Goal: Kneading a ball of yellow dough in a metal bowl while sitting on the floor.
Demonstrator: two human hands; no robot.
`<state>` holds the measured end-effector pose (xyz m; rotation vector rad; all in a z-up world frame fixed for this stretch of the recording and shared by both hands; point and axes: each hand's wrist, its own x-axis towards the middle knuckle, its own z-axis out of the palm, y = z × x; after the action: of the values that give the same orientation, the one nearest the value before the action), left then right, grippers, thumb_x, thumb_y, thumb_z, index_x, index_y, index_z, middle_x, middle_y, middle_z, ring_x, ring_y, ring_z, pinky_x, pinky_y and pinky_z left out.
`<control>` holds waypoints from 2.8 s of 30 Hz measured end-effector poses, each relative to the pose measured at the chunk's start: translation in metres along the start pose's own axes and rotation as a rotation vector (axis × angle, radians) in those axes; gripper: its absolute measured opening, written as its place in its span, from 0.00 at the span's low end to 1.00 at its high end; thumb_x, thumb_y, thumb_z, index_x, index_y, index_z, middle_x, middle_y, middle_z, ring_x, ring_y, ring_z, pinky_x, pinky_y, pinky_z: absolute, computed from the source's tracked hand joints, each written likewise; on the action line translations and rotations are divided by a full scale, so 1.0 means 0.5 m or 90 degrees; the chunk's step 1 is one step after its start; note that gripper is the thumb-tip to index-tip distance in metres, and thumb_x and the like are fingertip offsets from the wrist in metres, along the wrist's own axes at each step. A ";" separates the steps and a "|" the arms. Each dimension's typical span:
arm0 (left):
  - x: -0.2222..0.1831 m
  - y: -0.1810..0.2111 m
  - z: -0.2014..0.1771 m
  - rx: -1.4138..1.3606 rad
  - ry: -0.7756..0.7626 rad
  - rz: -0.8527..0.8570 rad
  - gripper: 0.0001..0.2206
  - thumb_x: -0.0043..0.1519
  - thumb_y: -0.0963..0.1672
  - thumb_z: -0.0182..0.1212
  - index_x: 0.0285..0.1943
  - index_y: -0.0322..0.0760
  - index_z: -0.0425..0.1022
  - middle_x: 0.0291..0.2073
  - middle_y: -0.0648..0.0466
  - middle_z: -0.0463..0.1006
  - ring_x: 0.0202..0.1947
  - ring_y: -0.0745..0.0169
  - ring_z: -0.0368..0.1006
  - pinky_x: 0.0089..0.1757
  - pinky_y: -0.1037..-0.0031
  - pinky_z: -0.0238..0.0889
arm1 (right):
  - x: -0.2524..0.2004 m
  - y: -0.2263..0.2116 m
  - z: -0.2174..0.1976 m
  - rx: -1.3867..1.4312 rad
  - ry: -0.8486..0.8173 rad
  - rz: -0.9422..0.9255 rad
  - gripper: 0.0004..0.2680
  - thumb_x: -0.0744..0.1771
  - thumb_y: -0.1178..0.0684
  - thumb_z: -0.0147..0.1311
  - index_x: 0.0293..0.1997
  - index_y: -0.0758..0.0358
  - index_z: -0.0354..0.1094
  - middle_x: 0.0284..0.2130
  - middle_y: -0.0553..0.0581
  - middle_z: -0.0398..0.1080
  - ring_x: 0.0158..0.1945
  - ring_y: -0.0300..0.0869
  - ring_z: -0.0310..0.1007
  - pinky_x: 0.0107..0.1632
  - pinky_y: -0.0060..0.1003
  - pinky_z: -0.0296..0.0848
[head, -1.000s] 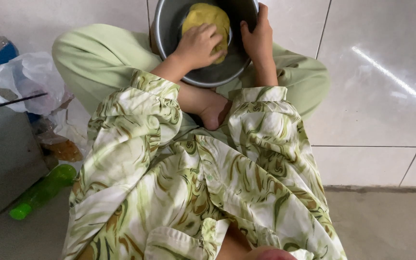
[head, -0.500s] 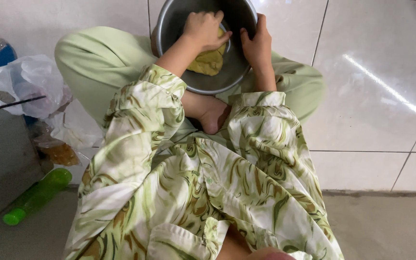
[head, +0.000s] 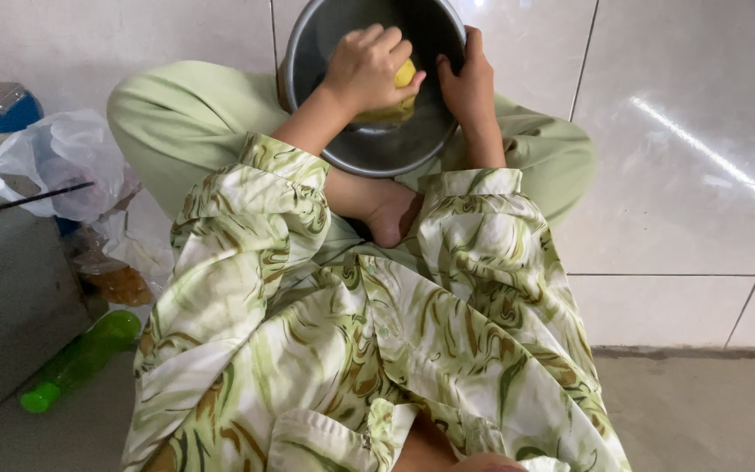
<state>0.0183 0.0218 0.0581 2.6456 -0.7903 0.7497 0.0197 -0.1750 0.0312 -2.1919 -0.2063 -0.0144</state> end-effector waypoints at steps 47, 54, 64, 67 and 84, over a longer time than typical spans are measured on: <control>-0.110 0.052 0.132 -0.092 -0.403 -0.074 0.31 0.53 0.60 0.54 0.61 0.45 0.68 0.61 0.41 0.56 0.60 0.40 0.47 0.51 0.37 0.39 | -0.008 0.008 0.012 -0.097 -0.022 0.006 0.20 0.64 0.61 0.53 0.59 0.60 0.46 0.43 0.70 0.69 0.44 0.60 0.74 0.43 0.46 0.73; -0.058 0.066 0.163 -0.029 -0.482 -0.227 0.34 0.48 0.56 0.61 0.64 0.46 0.60 0.53 0.40 0.60 0.51 0.36 0.57 0.47 0.36 0.47 | -0.006 0.008 0.004 -0.096 -0.017 -0.005 0.20 0.63 0.62 0.54 0.57 0.60 0.47 0.41 0.71 0.70 0.42 0.61 0.74 0.41 0.47 0.73; -0.045 -0.007 0.133 -0.099 -0.235 -0.176 0.20 0.48 0.56 0.64 0.34 0.37 0.74 0.40 0.46 0.65 0.37 0.44 0.61 0.33 0.58 0.62 | -0.011 -0.001 -0.010 -0.048 -0.042 -0.008 0.19 0.63 0.62 0.53 0.57 0.58 0.49 0.43 0.68 0.71 0.44 0.58 0.74 0.42 0.45 0.72; -0.044 -0.014 0.070 -0.127 -0.233 -0.118 0.17 0.54 0.54 0.61 0.34 0.38 0.71 0.25 0.51 0.74 0.17 0.53 0.70 0.21 0.67 0.64 | -0.002 -0.015 -0.015 -0.025 -0.026 -0.052 0.17 0.63 0.64 0.52 0.55 0.61 0.51 0.41 0.68 0.71 0.42 0.58 0.74 0.40 0.45 0.72; -0.065 -0.022 0.106 -0.017 -0.102 -0.099 0.13 0.59 0.51 0.59 0.28 0.42 0.71 0.17 0.56 0.75 0.11 0.61 0.66 0.18 0.75 0.61 | -0.011 -0.014 -0.007 -0.064 -0.019 -0.034 0.19 0.63 0.63 0.53 0.56 0.59 0.48 0.41 0.68 0.71 0.42 0.59 0.74 0.41 0.45 0.71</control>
<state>0.0223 0.0237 -0.0049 2.7303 -0.6192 0.4892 0.0133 -0.1746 0.0385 -2.2874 -0.2860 -0.0230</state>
